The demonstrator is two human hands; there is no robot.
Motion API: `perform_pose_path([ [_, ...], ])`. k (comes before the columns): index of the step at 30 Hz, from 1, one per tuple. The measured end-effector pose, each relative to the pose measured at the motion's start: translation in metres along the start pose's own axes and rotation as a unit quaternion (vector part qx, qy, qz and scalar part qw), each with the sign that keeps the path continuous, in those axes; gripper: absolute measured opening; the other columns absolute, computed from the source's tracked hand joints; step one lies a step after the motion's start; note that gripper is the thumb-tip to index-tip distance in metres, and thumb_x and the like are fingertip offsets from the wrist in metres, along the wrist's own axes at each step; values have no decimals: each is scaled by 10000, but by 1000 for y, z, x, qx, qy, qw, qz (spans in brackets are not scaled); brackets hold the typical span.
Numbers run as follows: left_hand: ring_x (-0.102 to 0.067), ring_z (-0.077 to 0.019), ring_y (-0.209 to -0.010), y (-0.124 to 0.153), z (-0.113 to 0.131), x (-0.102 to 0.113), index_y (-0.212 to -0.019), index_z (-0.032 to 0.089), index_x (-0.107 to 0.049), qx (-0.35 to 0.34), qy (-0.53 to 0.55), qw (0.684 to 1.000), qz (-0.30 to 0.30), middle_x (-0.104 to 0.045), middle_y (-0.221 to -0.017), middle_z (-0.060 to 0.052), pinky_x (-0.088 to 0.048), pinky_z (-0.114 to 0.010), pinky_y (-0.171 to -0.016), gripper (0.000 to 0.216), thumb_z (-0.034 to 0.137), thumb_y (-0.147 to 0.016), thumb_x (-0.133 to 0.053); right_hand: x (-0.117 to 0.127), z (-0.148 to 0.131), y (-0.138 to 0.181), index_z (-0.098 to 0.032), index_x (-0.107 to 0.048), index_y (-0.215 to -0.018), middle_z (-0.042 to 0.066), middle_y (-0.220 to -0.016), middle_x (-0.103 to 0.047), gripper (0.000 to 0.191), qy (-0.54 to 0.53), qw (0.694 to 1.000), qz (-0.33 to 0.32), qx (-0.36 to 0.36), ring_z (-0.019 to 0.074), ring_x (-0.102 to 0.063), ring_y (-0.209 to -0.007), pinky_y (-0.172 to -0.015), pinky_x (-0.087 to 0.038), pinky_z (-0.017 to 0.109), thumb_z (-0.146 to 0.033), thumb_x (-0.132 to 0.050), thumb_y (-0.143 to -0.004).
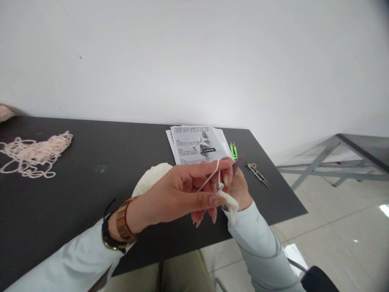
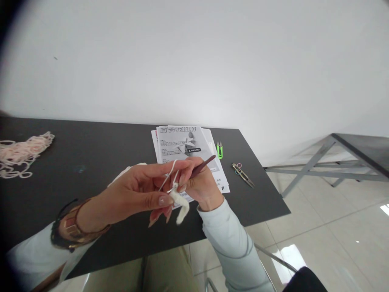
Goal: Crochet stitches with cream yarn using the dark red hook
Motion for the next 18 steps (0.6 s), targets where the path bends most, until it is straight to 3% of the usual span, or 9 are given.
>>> perform_pose_path([
  [4,-591,-82,-568,0,0,-2,-1345,293,-612,-39,37,999,2,-623,-707,-11,-488,-135,-453,482,210,-874,-671,1,-1,-3,-251,-568,-468,-64,-398,-528,385,26,1000,3,2,122,-494,-377,-421,-455,260,-403,-909,-561],
  [8,-571,-70,-574,1,6,-6,-1337,323,-614,-65,23,997,-18,-598,-706,2,-460,-129,-470,473,153,-895,-625,2,-3,-3,-239,-497,-471,-65,-405,-451,482,69,997,24,1,120,-480,-387,-402,-448,261,-537,-849,-611],
  [14,-456,-42,-524,0,13,-9,-1298,324,-648,-80,22,996,14,-485,-649,45,-454,-144,-504,509,99,-842,-662,16,3,5,-258,-512,-522,-31,-486,-529,488,93,993,76,-14,142,-486,-440,-408,-429,298,-513,-925,-472],
  [18,-453,-31,-512,3,10,-9,-1307,361,-631,-70,25,997,9,-516,-662,41,-411,-116,-477,561,39,-849,-600,14,11,1,-258,-433,-490,-52,-429,-470,580,76,996,44,-16,133,-453,-394,-361,-394,287,-587,-906,-423],
])
Point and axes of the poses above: each hand's wrist, its own y-axis away from the middle knuckle, its own x-axis out of the back of the hand, z = x × y, the point moved 9 cm from there along -y, towards the middle knuckle
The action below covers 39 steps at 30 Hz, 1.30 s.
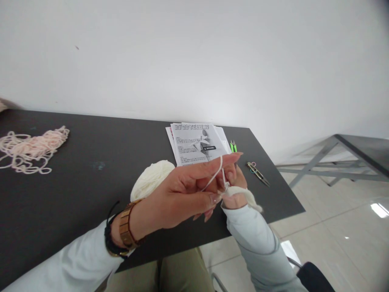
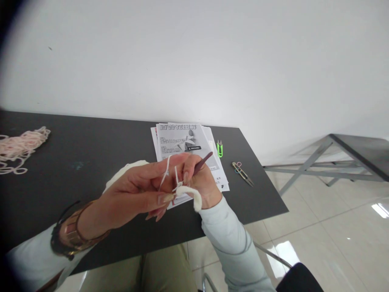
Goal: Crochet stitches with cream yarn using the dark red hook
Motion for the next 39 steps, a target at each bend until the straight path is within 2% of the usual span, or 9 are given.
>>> perform_pose_path([
  [3,-481,-35,-516,3,-4,4,-1352,387,-581,14,-7,1000,10,-539,-672,40,-392,-106,-456,594,54,-860,-595,-9,0,-4,-253,-375,-494,-74,-422,-424,608,-10,999,-33,1,107,-415,-362,-337,-389,261,-609,-869,-494],
  [8,-510,-21,-505,5,-7,6,-1336,430,-582,15,11,1000,22,-555,-680,50,-416,-95,-469,571,86,-881,-602,-24,-11,0,-253,-399,-531,-88,-455,-434,460,-89,991,-86,44,80,-371,-334,-313,-378,213,-392,-788,-734],
  [15,-521,-10,-508,5,-8,6,-1297,459,-607,24,30,999,19,-591,-719,55,-415,-92,-469,593,53,-865,-604,-22,-4,1,-259,-497,-548,-75,-479,-530,393,-116,989,-86,18,97,-420,-358,-310,-362,219,-388,-846,-673],
  [19,-507,-21,-492,4,-7,9,-1256,427,-652,23,59,998,30,-565,-685,53,-383,-116,-447,554,66,-837,-620,-20,-15,0,-257,-594,-557,-58,-485,-541,320,-90,990,-89,57,106,-487,-406,-367,-407,225,-373,-881,-639],
  [23,-410,-38,-430,3,-10,21,-1301,327,-645,48,53,995,68,-468,-576,66,-335,-163,-422,599,71,-760,-628,-10,-30,5,-288,-741,-705,-33,-611,-660,131,3,992,-83,97,108,-589,-504,-449,-464,225,-238,-861,-689],
  [27,-364,-60,-463,2,-2,44,-1346,233,-619,55,-103,986,118,-479,-553,56,-331,-199,-462,667,84,-697,-572,-1,-46,8,-250,-784,-742,16,-735,-732,130,148,976,-55,151,139,-676,-644,-576,-544,260,-169,-861,-676],
  [30,-477,-98,-606,0,11,52,-1318,195,-645,62,-251,957,129,-690,-881,-52,-371,-223,-516,519,252,-803,-616,-4,-53,8,-231,-785,-749,32,-777,-757,131,228,957,-41,175,151,-701,-693,-643,-570,279,-115,-828,-703],
  [33,-572,-173,-823,-2,15,53,-1369,176,-594,76,-330,933,121,-694,-1080,-104,-457,-263,-655,622,394,-798,-711,-13,-55,8,-216,-781,-761,42,-786,-763,75,279,940,-52,189,158,-713,-718,-700,-583,298,-144,-797,-747],
  [39,-542,-141,-718,-3,9,59,-1414,166,-538,81,-311,939,119,-630,-785,-22,-452,-278,-664,652,302,-805,-724,-9,-51,9,-239,-785,-767,41,-806,-759,80,323,930,-39,171,165,-713,-735,-701,-577,307,-159,-786,-763],
])
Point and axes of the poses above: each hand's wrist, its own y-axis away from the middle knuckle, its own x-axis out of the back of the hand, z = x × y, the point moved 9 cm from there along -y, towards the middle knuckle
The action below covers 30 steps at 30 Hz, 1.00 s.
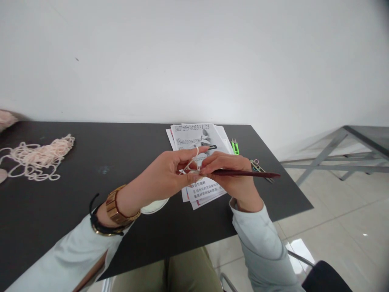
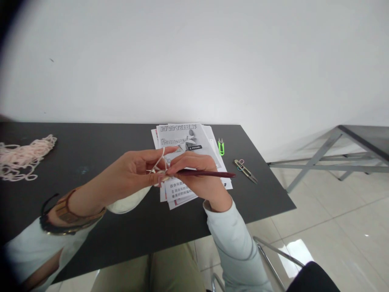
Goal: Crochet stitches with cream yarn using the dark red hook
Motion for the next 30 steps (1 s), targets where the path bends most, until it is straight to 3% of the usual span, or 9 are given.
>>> perform_pose_path([
  [9,-592,-165,-746,0,0,8,-1376,176,-583,14,11,1000,0,-676,-742,-23,-461,-311,-741,603,185,-788,-716,2,12,-2,-221,-770,-706,28,-739,-752,73,-55,997,18,-53,150,-696,-677,-635,-565,279,-175,-827,-710],
  [13,-601,-161,-750,-1,-3,8,-1312,153,-637,23,53,997,44,-662,-725,-11,-464,-307,-757,579,166,-744,-748,0,15,-2,-224,-772,-735,26,-768,-751,74,-53,997,20,-56,143,-691,-705,-644,-549,271,-172,-821,-717],
  [19,-593,-102,-673,-2,-16,15,-1303,131,-626,21,152,975,158,-674,-711,22,-468,-253,-733,652,116,-674,-796,4,33,-2,-214,-745,-692,7,-732,-730,118,-101,982,102,-126,142,-681,-690,-647,-564,276,-212,-858,-660],
  [26,-623,-107,-603,-2,-28,6,-1326,124,-589,48,240,954,173,-691,-693,3,-457,-220,-601,680,123,-677,-792,2,50,2,-194,-728,-715,-3,-666,-719,163,-151,965,129,-168,137,-677,-615,-589,-565,267,-241,-867,-644],
  [30,-656,-132,-664,-5,-30,3,-1261,148,-643,96,238,962,97,-707,-772,-26,-497,-250,-633,584,119,-697,-792,5,51,3,-188,-726,-693,-6,-656,-729,189,-174,958,142,-176,128,-680,-595,-576,-573,253,-236,-887,-608],
])
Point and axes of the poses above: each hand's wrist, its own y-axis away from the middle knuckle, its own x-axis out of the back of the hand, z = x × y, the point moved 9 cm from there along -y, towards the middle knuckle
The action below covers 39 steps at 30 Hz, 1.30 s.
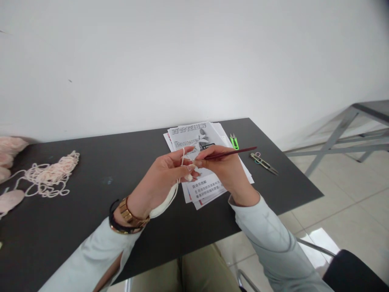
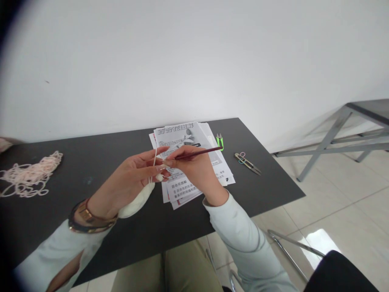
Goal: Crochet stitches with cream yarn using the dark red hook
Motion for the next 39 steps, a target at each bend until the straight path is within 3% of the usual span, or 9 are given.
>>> perform_pose_path([
  [4,-614,-117,-659,-4,2,5,-1178,134,-702,25,2,998,-53,-709,-805,-54,-488,-248,-629,428,148,-754,-759,-3,1,0,-182,-727,-667,-3,-649,-745,186,-15,999,-18,-23,132,-704,-602,-599,-592,254,-204,-894,-589],
  [10,-576,-104,-728,-7,-8,-1,-1261,190,-670,27,-27,993,-114,-700,-966,-65,-452,-216,-630,511,124,-763,-762,-10,2,1,-182,-727,-658,1,-642,-749,174,-38,997,-59,-34,133,-708,-581,-585,-597,250,-191,-889,-594],
  [15,-544,-82,-653,-5,-12,-5,-1230,211,-698,51,13,988,-143,-666,-879,-44,-454,-217,-610,460,194,-776,-772,-12,0,3,-183,-729,-656,6,-691,-755,184,-69,994,-75,-36,143,-720,-609,-610,-618,269,-190,-899,-586],
  [20,-527,-69,-615,0,-14,-11,-1273,245,-669,79,43,978,-190,-638,-825,-21,-444,-205,-600,515,142,-777,-758,-13,0,3,-185,-731,-647,5,-740,-766,185,-93,992,-77,-40,131,-718,-618,-608,-618,258,-160,-899,-575],
  [24,-582,-97,-702,-1,-10,-9,-1266,239,-671,59,68,981,-173,-682,-940,-50,-453,-212,-639,528,95,-762,-739,-13,0,3,-192,-737,-667,-5,-675,-755,175,-81,993,-81,-27,127,-715,-605,-589,-601,236,-163,-894,-595],
  [32,-524,-79,-598,-5,1,-3,-1223,213,-703,3,52,992,-118,-643,-727,2,-423,-225,-629,485,100,-752,-727,-5,-15,3,-214,-755,-683,-4,-687,-750,146,22,998,-39,46,135,-703,-645,-624,-586,257,-161,-876,-621],
  [39,-489,-96,-639,-1,12,-3,-1337,178,-619,-64,-159,984,-54,-617,-726,14,-408,-235,-632,602,91,-743,-644,-2,-24,4,-214,-755,-681,7,-697,-751,114,78,992,-17,98,155,-702,-674,-638,-572,279,-179,-857,-643],
])
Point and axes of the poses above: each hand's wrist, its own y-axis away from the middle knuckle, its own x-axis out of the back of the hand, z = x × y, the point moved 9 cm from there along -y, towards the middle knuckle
